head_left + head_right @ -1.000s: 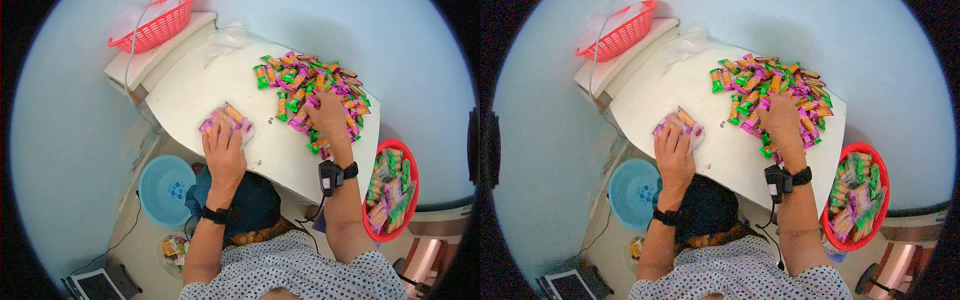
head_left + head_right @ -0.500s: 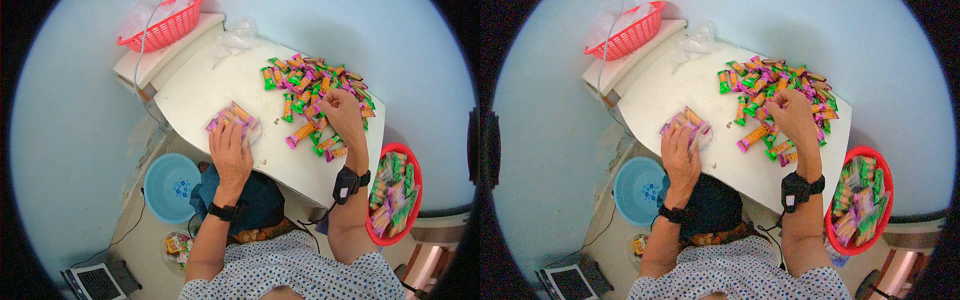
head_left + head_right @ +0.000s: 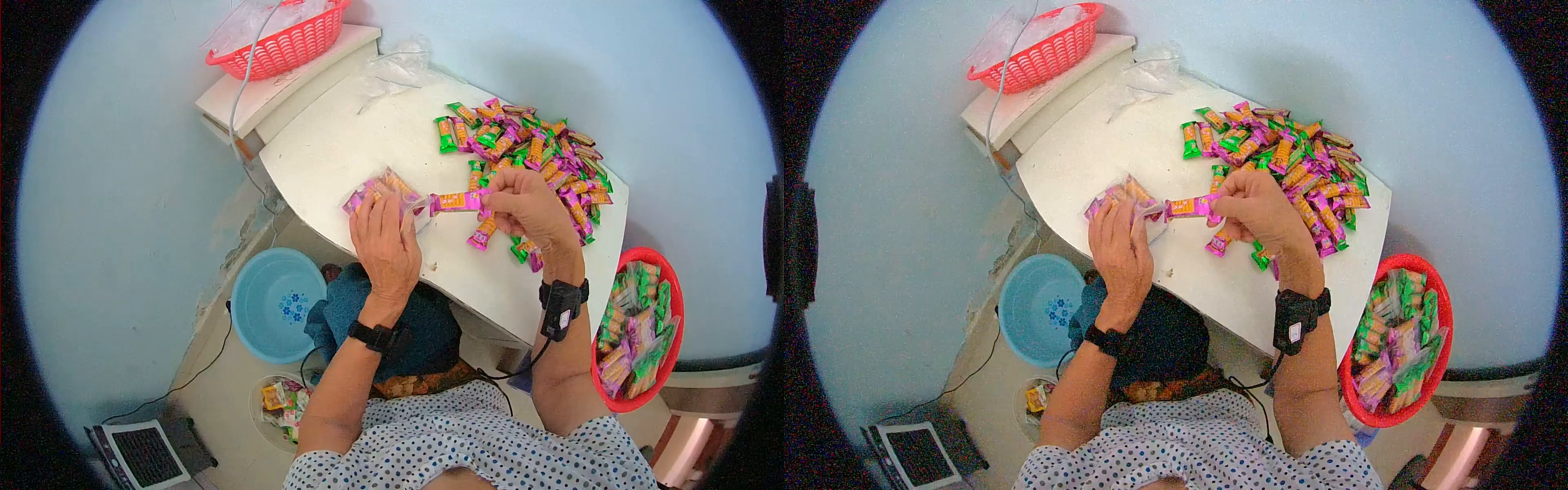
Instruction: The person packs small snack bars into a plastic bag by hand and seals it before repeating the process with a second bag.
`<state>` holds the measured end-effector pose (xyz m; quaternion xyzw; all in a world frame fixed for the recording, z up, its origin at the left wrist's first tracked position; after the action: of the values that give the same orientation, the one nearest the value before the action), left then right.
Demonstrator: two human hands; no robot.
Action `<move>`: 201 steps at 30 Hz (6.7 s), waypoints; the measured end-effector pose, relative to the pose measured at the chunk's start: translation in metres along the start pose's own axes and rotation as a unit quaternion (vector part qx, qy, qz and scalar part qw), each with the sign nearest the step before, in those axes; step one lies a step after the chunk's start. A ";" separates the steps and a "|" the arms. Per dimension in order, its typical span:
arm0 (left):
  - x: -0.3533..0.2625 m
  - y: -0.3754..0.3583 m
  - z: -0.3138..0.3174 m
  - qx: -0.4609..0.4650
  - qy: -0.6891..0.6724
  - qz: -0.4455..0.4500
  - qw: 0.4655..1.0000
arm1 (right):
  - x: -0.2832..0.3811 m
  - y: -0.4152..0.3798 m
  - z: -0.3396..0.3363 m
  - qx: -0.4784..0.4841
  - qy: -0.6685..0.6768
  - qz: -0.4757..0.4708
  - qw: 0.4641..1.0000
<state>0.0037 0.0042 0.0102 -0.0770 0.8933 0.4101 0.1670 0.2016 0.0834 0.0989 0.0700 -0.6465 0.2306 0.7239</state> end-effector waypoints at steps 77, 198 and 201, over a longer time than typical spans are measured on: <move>-0.003 0.000 0.005 0.016 0.045 0.015 0.999 | -0.012 -0.015 0.016 -0.006 -0.586 -0.072 0.807; 0.039 -0.053 -0.178 0.243 -0.313 -0.180 0.901 | -0.039 -0.097 0.108 0.072 -0.355 -0.174 0.916; 0.045 -0.069 -0.169 0.265 -0.322 -0.197 0.887 | -0.061 -0.095 0.103 0.074 -0.344 -0.176 0.920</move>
<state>-0.0593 -0.1691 0.0480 -0.0680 0.8324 0.1187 0.5370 0.1451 -0.0564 0.0739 0.3110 -0.8138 0.1086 0.4789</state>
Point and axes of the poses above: each hand's wrist, its own y-axis towards the middle knuckle, its own z-axis out of the palm, x = y × z, the point moved 2 cm from there along y, towards the middle knuckle, and after that the axes turned 11 degrees about y, right-handed, at the moved point
